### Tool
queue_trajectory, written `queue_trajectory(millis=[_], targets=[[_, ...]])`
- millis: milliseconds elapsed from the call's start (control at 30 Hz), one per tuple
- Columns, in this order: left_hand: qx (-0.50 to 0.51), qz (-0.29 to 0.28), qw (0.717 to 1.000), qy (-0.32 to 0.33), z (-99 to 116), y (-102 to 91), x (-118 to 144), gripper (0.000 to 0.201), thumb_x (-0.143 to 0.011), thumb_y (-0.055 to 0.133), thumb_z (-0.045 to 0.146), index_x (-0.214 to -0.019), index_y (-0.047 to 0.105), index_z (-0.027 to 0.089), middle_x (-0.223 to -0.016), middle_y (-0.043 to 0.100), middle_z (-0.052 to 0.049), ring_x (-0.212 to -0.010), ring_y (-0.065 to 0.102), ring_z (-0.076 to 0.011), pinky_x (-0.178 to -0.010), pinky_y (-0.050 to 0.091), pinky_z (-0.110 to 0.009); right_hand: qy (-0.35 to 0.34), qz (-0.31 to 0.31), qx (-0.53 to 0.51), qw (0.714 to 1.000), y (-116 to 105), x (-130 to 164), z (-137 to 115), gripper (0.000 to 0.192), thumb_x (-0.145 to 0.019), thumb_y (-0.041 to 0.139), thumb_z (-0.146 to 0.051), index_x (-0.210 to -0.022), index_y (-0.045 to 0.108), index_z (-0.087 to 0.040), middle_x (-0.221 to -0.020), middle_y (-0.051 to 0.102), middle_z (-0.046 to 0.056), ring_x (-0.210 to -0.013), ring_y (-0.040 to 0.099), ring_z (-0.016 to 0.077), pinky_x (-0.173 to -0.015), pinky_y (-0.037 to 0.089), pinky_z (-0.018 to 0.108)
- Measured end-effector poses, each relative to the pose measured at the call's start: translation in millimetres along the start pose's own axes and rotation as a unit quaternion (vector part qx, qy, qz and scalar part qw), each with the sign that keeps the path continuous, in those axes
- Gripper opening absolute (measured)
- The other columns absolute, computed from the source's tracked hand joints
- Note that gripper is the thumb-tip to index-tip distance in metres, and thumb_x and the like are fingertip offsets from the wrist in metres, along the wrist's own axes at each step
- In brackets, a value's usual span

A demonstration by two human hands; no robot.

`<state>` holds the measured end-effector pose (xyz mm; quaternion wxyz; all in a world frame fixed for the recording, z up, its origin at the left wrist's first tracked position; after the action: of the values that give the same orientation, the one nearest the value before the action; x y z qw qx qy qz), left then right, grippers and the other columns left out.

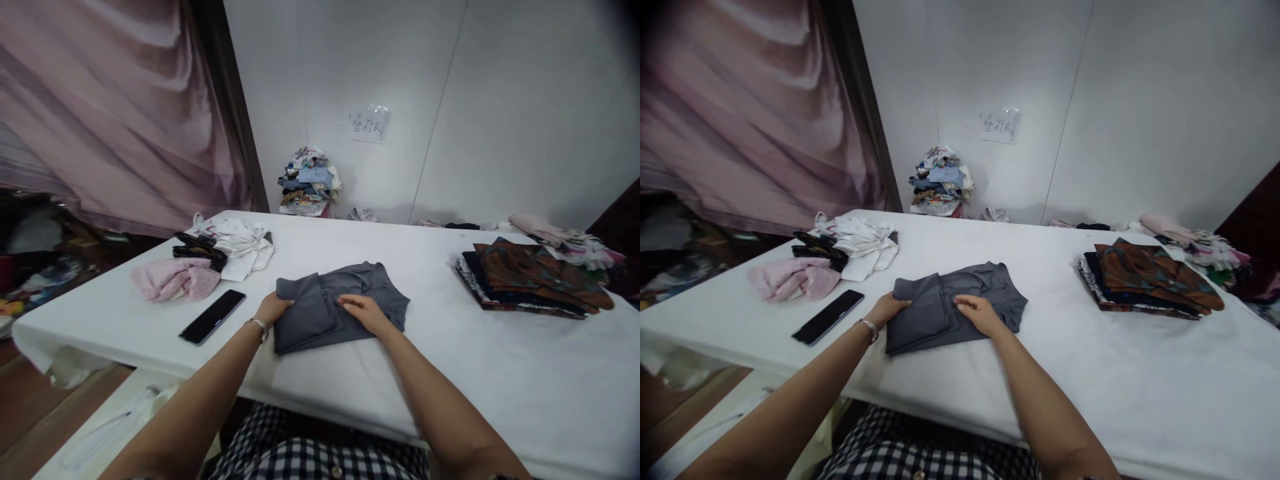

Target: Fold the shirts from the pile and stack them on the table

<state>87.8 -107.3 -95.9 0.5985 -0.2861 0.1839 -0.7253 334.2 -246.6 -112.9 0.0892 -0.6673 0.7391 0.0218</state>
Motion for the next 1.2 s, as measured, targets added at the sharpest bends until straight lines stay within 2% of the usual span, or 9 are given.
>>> queue_trajectory(millis=[200, 333, 467, 533, 667, 800, 1000, 1100, 1200], targets=[[0.010, 0.002, 1.000, 0.024, 18.9, -3.7, 3.8, 0.035, -0.067, 0.076, 0.028, -0.097, 0.067, 0.015, -0.105, 0.073, -0.013, -0.101, 0.067, -0.0287, -0.081, 0.053, -0.032, 0.066, 0.003, -0.088, 0.994, 27.5, -6.7, -20.1, 0.047, -0.077, 0.068, -0.045, -0.118, 0.064, -0.022, -0.119, 0.067, 0.010, -0.105, 0.065, 0.0221, -0.095, 0.050, 0.043], [0.086, -0.065, 0.992, 0.067, 71.5, 10.7, 23.0, 0.038, -0.078, 0.066, 0.038, -0.109, 0.064, 0.016, -0.101, 0.073, -0.010, -0.086, 0.069, -0.0209, -0.070, 0.054, -0.027, 0.120, -0.012, -0.128, 0.984, 46.7, -11.6, -41.0, 0.061, -0.084, 0.060, -0.049, -0.139, 0.045, -0.028, -0.129, 0.061, 0.009, -0.113, 0.061, 0.0209, -0.093, 0.051, 0.037], [0.205, -0.230, 0.946, 0.099, 136.6, 45.7, 47.7, 0.053, -0.084, 0.057, 0.053, -0.123, 0.054, 0.017, -0.104, 0.070, -0.011, -0.066, 0.067, -0.0147, -0.059, 0.054, -0.027, 0.101, 0.056, -0.169, 0.979, 10.6, -3.7, -58.4, 0.063, -0.092, 0.032, -0.063, -0.146, 0.033, -0.030, -0.129, 0.062, 0.007, -0.109, 0.063, 0.0210, -0.085, 0.054, 0.033], [0.180, -0.245, 0.945, 0.122, 146.0, 60.2, 53.3, 0.055, -0.083, 0.057, 0.054, -0.124, 0.053, 0.018, -0.110, 0.068, -0.011, -0.068, 0.067, -0.0145, -0.060, 0.054, -0.026, 0.118, 0.104, -0.178, 0.971, -20.1, 7.2, -53.9, 0.064, -0.092, 0.025, -0.065, -0.141, 0.041, -0.027, -0.124, 0.065, 0.007, -0.106, 0.064, 0.0223, -0.084, 0.054, 0.034], [0.052, -0.123, 0.977, 0.169, 107.1, 80.9, 51.3, 0.039, -0.085, 0.058, 0.041, -0.115, 0.060, 0.015, -0.114, 0.067, -0.012, -0.095, 0.065, -0.0203, -0.083, 0.052, -0.031, 0.225, 0.157, -0.186, 0.943, -63.6, 28.0, -25.3, 0.048, -0.091, 0.041, -0.053, -0.117, 0.060, -0.018, -0.105, 0.072, 0.011, -0.094, 0.068, 0.0242, -0.082, 0.055, 0.036], [0.012, -0.083, 0.974, 0.209, 61.9, 97.0, 54.5, 0.037, -0.084, 0.056, 0.031, -0.117, 0.059, 0.015, -0.123, 0.062, -0.013, -0.110, 0.060, -0.0232, -0.097, 0.047, -0.036, 0.265, 0.184, -0.151, 0.934, -70.2, 25.9, -13.0, 0.032, -0.078, 0.064, -0.031, -0.106, 0.062, -0.017, -0.096, 0.073, 0.010, -0.082, 0.069, 0.0215, -0.078, 0.055, 0.034], [-0.043, -0.071, 0.943, 0.323, 64.1, 101.0, 62.4, 0.048, -0.088, 0.050, 0.039, -0.132, 0.052, 0.020, -0.151, 0.038, -0.010, -0.138, 0.036, -0.0240, -0.114, 0.032, -0.040, 0.163, 0.201, 0.053, 0.965, -84.0, 3.9, -20.5, 0.048, -0.071, 0.057, -0.020, -0.119, 0.060, -0.022, -0.096, 0.074, 0.002, -0.079, 0.069, 0.0194, -0.074, 0.055, 0.033], [-0.111, -0.110, 0.927, 0.341, 63.5, 109.7, 62.1, 0.048, -0.086, 0.052, 0.041, -0.129, 0.056, 0.018, -0.151, 0.039, -0.012, -0.138, 0.036, -0.0267, -0.114, 0.030, -0.042, 0.176, 0.217, 0.219, 0.935, -100.3, 2.8, -9.9, 0.044, -0.070, 0.055, -0.017, -0.113, 0.065, -0.018, -0.099, 0.073, 0.004, -0.090, 0.068, 0.0224, -0.082, 0.054, 0.035], [-0.141, -0.102, 0.916, 0.362, 55.1, 118.8, 60.7, 0.044, -0.087, 0.052, 0.039, -0.125, 0.059, 0.020, -0.149, 0.042, -0.012, -0.136, 0.039, -0.0270, -0.113, 0.031, -0.044, 0.193, 0.229, 0.285, 0.911, -110.8, 4.7, 1.4, 0.046, -0.067, 0.057, -0.013, -0.112, 0.066, -0.017, -0.107, 0.071, 0.008, -0.103, 0.065, 0.0265, -0.092, 0.049, 0.040]])
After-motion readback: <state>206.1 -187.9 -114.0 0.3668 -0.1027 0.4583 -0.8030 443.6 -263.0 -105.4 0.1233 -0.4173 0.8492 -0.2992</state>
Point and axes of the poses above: each hand's wrist, its own x-axis away from the middle knuckle, its own y-axis out of the palm, z = x × y, the point moved 3 cm from there along -x, towards the middle knuckle
